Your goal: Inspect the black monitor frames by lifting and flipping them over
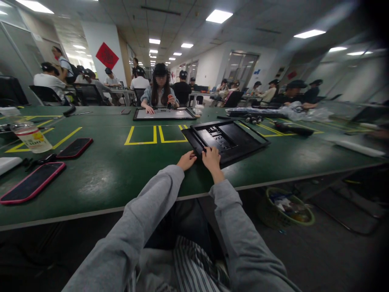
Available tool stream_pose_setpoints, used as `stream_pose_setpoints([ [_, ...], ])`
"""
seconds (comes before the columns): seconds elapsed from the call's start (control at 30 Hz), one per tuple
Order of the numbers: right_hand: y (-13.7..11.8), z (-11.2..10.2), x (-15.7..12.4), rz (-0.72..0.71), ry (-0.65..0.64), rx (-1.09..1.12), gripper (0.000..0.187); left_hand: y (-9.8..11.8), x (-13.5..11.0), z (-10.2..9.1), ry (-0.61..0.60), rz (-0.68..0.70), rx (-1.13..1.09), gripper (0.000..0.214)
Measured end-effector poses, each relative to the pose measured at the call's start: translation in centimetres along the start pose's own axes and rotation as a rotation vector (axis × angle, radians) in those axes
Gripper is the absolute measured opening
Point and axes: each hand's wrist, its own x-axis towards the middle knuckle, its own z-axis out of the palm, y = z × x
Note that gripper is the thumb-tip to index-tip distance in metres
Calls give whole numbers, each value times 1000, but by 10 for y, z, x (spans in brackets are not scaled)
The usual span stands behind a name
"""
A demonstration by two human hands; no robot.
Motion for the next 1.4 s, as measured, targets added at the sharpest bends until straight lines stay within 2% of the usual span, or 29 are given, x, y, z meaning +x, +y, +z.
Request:
stream_pose_setpoints([
  [0.2,-4,1,0,54,3,23,38,28,2,22,165,-174,322,46],
  [0.3,-3,-2,0,20,6,64,39,33,4,26,202,-229,329,35],
  [0.37,-2,-3,1,-42,20,141,43,30,5,19,226,-259,292,34],
  [0.43,-3,-2,2,-98,35,260,45,22,6,1,246,-280,273,34],
  [0.53,-12,4,2,-210,1,461,43,3,4,-45,254,-279,309,32],
  [0.67,-40,11,-5,-422,-82,520,42,-30,-15,-134,369,-266,420,33],
  [0.8,-79,4,-22,-567,-95,443,43,-57,-53,-225,425,-300,451,33],
  [0.9,-107,-6,-37,-680,-103,438,42,-69,-84,-269,512,-356,489,33],
  [0.97,-119,-11,-44,-732,-113,439,42,-72,-100,-283,530,-358,539,35],
  [1.07,-121,-12,-45,-724,-89,413,44,-71,-112,-286,504,-355,630,37],
  [1.23,-107,-9,-34,-685,-35,312,46,-69,-112,-278,468,-380,676,38],
  [1.4,-112,-2,-26,-717,-34,265,45,-67,-114,-287,455,-422,654,40],
])
